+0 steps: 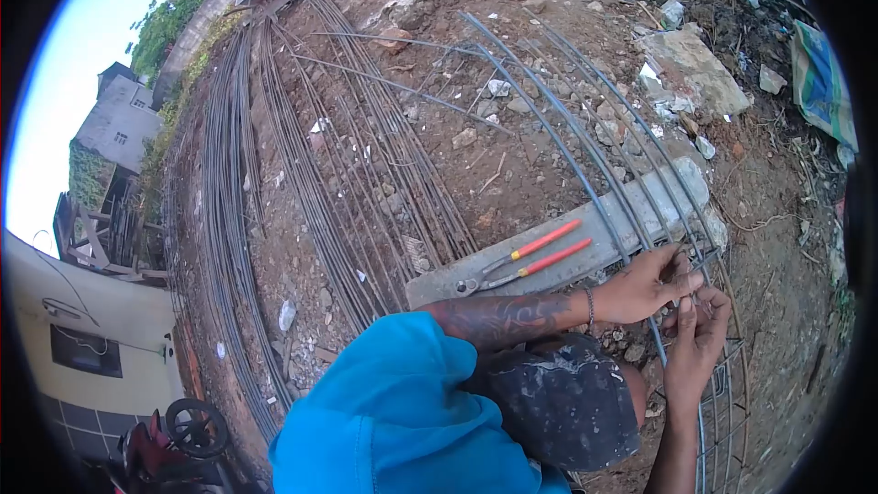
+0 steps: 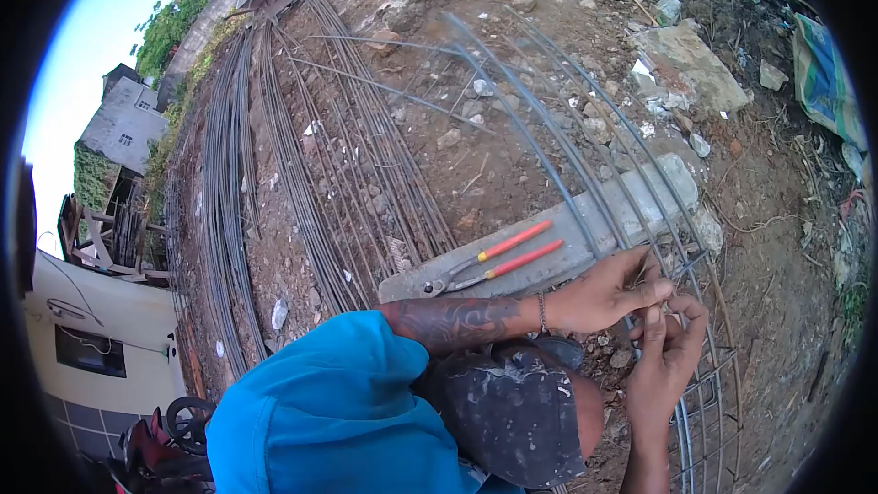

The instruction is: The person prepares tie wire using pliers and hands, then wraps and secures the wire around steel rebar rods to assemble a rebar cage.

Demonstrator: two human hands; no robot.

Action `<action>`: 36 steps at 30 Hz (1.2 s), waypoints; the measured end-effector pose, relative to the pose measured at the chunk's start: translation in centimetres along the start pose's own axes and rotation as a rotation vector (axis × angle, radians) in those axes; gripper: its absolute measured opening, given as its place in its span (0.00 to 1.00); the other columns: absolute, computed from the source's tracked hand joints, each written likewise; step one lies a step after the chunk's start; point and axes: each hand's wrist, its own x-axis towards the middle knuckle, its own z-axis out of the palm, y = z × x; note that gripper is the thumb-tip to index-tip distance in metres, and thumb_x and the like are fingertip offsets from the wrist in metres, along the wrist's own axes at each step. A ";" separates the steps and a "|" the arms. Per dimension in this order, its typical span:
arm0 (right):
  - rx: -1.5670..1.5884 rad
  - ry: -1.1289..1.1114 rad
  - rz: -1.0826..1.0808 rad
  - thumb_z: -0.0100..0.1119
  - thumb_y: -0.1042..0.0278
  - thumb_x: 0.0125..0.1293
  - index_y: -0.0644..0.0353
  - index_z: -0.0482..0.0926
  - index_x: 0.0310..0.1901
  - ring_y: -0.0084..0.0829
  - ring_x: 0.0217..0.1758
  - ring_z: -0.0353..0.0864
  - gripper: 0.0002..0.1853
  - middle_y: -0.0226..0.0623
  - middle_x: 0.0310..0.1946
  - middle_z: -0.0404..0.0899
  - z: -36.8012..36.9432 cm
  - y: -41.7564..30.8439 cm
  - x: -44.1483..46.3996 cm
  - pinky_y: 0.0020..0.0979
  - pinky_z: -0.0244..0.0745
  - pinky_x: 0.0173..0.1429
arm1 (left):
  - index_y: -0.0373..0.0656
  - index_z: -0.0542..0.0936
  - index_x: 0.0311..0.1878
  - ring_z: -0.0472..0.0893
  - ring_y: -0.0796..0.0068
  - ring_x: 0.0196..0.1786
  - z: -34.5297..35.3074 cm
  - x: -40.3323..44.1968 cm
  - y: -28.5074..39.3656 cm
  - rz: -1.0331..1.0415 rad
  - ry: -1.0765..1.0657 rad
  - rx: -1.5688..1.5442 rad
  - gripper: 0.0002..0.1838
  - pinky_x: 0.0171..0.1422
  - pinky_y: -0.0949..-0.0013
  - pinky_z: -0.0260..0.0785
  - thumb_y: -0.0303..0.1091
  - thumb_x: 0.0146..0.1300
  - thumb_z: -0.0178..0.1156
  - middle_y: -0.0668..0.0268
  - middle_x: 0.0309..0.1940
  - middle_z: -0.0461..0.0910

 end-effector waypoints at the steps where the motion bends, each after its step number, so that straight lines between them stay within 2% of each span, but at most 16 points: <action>1: -0.019 0.009 0.025 0.48 0.69 0.72 0.62 0.64 0.50 0.15 0.29 0.68 0.10 0.28 0.25 0.71 -0.6 0.0 0.0 0.19 0.62 0.33 | 0.36 0.68 0.37 0.71 0.72 0.26 -0.7 0.8 -1.4 0.348 0.163 0.384 0.20 0.30 0.67 0.64 0.46 0.64 0.60 0.64 0.26 0.73; 2: -0.038 0.017 0.048 0.48 0.69 0.71 0.61 0.64 0.50 0.15 0.28 0.67 0.10 0.27 0.24 0.70 -0.8 -0.3 0.0 0.19 0.61 0.33 | 0.36 0.68 0.38 0.70 0.69 0.21 -1.4 1.4 -2.8 0.692 0.327 0.774 0.19 0.27 0.67 0.63 0.43 0.64 0.60 0.65 0.24 0.73; 4: -0.046 0.018 0.032 0.49 0.69 0.71 0.62 0.66 0.49 0.15 0.28 0.66 0.09 0.27 0.25 0.70 -1.1 -0.9 -0.1 0.19 0.61 0.34 | 0.36 0.69 0.42 0.71 0.64 0.24 -2.0 0.7 -0.7 0.780 0.364 0.820 0.16 0.29 0.64 0.63 0.39 0.63 0.60 0.62 0.25 0.72; 6: -0.096 -0.045 0.028 0.49 0.69 0.71 0.62 0.68 0.46 0.16 0.27 0.65 0.08 0.28 0.26 0.69 -2.2 -0.8 -0.1 0.20 0.60 0.34 | 0.36 0.71 0.46 0.74 0.60 0.32 -2.3 -1.0 3.0 0.115 0.140 0.601 0.15 0.38 0.60 0.65 0.36 0.63 0.59 0.55 0.28 0.72; 10: -0.222 0.039 0.035 0.49 0.71 0.70 0.64 0.71 0.47 0.16 0.29 0.65 0.09 0.28 0.28 0.69 -3.3 0.0 -0.5 0.20 0.62 0.35 | 0.37 0.71 0.52 0.77 0.56 0.38 -2.6 -0.5 3.3 0.157 0.076 0.814 0.16 0.42 0.58 0.67 0.31 0.63 0.56 0.49 0.32 0.75; 12: -0.327 0.023 0.074 0.48 0.72 0.70 0.65 0.72 0.47 0.19 0.29 0.67 0.08 0.31 0.28 0.71 -4.2 -0.3 -0.6 0.23 0.63 0.36 | 0.36 0.71 0.53 0.79 0.53 0.38 -3.1 0.6 2.0 0.638 0.110 0.800 0.15 0.43 0.57 0.69 0.27 0.63 0.53 0.49 0.33 0.78; 14: -0.432 0.019 0.125 0.48 0.73 0.69 0.66 0.73 0.47 0.23 0.29 0.68 0.08 0.34 0.29 0.72 -5.6 -0.1 -0.7 0.25 0.64 0.36 | 0.37 0.72 0.53 0.79 0.53 0.41 -3.7 0.3 1.7 0.505 0.004 0.802 0.15 0.45 0.58 0.70 0.27 0.63 0.53 0.50 0.36 0.79; 16: -0.877 -0.070 -0.488 0.48 0.75 0.68 0.66 0.75 0.43 0.34 0.31 0.71 0.07 0.41 0.29 0.75 -7.3 0.2 -0.2 0.32 0.65 0.38 | 0.37 0.73 0.52 0.79 0.53 0.43 -4.4 0.2 2.2 0.385 -0.117 0.803 0.14 0.47 0.58 0.70 0.26 0.63 0.53 0.51 0.39 0.80; 18: -0.857 -0.143 -0.363 0.50 0.77 0.64 0.66 0.76 0.40 0.42 0.34 0.71 0.06 0.46 0.30 0.75 -8.3 -1.5 0.0 0.38 0.66 0.40 | 0.38 0.74 0.51 0.79 0.52 0.46 -5.8 -0.4 2.2 0.333 -0.365 0.897 0.13 0.49 0.57 0.70 0.25 0.62 0.54 0.53 0.41 0.80; 21: -0.753 -0.371 -0.085 0.53 0.77 0.61 0.65 0.77 0.35 0.44 0.34 0.72 0.04 0.45 0.29 0.75 -9.6 -3.0 0.2 0.40 0.67 0.44 | 0.39 0.75 0.51 0.79 0.53 0.46 -5.5 -1.9 2.4 0.384 -0.380 0.929 0.15 0.49 0.57 0.71 0.24 0.59 0.56 0.55 0.41 0.80; 26: -0.624 -0.505 -0.057 0.56 0.75 0.59 0.62 0.78 0.35 0.42 0.37 0.75 0.04 0.42 0.28 0.75 -11.8 -2.6 -1.3 0.39 0.68 0.48 | 0.41 0.76 0.53 0.79 0.52 0.42 -4.9 -2.4 2.9 0.210 -0.637 1.002 0.18 0.47 0.58 0.70 0.23 0.57 0.59 0.56 0.39 0.80; 28: -0.807 -0.612 -0.073 0.57 0.74 0.58 0.60 0.79 0.35 0.41 0.39 0.75 0.04 0.40 0.29 0.76 -12.0 -2.4 -1.7 0.39 0.68 0.50 | 0.41 0.76 0.54 0.79 0.53 0.39 -4.9 -3.0 1.9 0.126 -0.741 0.966 0.19 0.45 0.59 0.70 0.23 0.58 0.58 0.56 0.37 0.79; 32: -1.126 -0.565 -0.137 0.57 0.72 0.58 0.59 0.79 0.35 0.40 0.41 0.74 0.04 0.36 0.30 0.76 -12.4 -0.5 -0.8 0.39 0.67 0.50 | 0.39 0.76 0.53 0.79 0.52 0.39 -4.1 -2.2 -0.6 0.118 -0.822 0.887 0.16 0.43 0.60 0.71 0.24 0.61 0.56 0.55 0.37 0.79; 34: -1.239 -0.153 -0.342 0.57 0.69 0.61 0.61 0.78 0.43 0.39 0.46 0.74 0.10 0.37 0.34 0.77 -11.8 -0.1 1.0 0.38 0.68 0.53 | 0.38 0.73 0.55 0.79 0.64 0.31 -3.2 -1.5 -1.7 0.346 -0.378 0.890 0.15 0.35 0.67 0.70 0.26 0.66 0.52 0.59 0.30 0.77; 35: -1.249 -0.148 -0.336 0.57 0.69 0.61 0.61 0.78 0.43 0.39 0.46 0.74 0.10 0.37 0.34 0.77 -10.4 0.2 1.6 0.38 0.68 0.53 | 0.38 0.73 0.55 0.79 0.64 0.31 -2.8 -1.3 -1.7 0.353 -0.385 0.882 0.15 0.35 0.67 0.70 0.26 0.66 0.52 0.59 0.30 0.77; 36: -1.038 0.344 -0.399 0.56 0.66 0.63 0.62 0.75 0.48 0.38 0.49 0.74 0.14 0.39 0.36 0.77 -8.3 0.6 2.2 0.37 0.67 0.55 | 0.37 0.71 0.56 0.77 0.68 0.28 -2.3 -1.4 -1.7 0.061 -0.231 0.650 0.16 0.33 0.67 0.69 0.27 0.66 0.52 0.60 0.29 0.76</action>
